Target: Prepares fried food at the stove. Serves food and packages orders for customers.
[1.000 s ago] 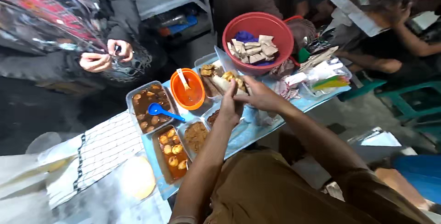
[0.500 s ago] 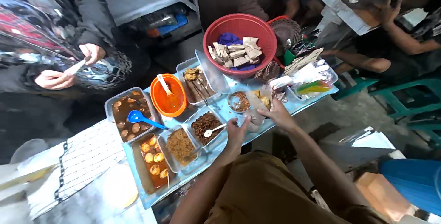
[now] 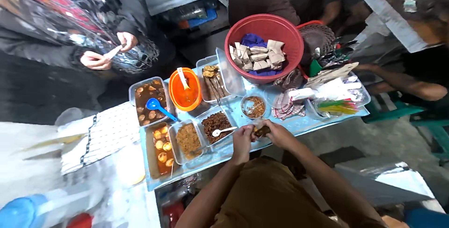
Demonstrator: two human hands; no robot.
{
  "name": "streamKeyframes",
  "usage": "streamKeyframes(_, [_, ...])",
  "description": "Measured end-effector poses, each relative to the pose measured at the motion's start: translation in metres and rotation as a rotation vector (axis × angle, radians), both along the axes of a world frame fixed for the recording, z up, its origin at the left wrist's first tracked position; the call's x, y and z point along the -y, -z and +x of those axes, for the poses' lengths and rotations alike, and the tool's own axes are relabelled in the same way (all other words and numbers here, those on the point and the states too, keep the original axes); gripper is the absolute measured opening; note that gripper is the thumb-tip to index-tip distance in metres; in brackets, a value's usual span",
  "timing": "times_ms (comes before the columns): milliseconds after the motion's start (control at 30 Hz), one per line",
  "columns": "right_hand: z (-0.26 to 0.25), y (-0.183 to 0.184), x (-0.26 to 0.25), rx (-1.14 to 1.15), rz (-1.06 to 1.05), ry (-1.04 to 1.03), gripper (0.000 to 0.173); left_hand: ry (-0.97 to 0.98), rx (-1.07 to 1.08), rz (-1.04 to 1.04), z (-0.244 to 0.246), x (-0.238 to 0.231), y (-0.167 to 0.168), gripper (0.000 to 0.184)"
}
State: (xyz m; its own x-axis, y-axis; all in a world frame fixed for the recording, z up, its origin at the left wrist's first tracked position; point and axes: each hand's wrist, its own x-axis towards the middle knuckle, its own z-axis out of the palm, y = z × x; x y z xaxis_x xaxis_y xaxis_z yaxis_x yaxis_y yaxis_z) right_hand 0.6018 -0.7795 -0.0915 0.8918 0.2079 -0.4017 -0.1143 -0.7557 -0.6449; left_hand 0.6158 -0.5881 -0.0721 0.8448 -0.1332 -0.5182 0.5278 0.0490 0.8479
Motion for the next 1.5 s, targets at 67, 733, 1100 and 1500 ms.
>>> streamKeyframes(67, [0.009,-0.005,-0.004,0.025,-0.092,-0.067,0.050,0.041,0.055,0.051,-0.002,0.004,-0.003,0.025])
streamKeyframes(733, [0.012,-0.062,0.028,0.729,-0.608,-0.638,0.014,0.444,0.248,0.158,0.034,-0.013,-0.039,0.024])
streamKeyframes(1100, [0.023,-0.122,-0.007,0.780,0.075,-0.321,0.011,0.634,0.536,0.067,0.022,-0.044,-0.099,0.048])
streamKeyframes(1500, [0.219,-0.182,-0.174,0.067,0.907,0.369,0.056,0.340,0.534,-0.078,0.044,-0.135,-0.226,0.016])
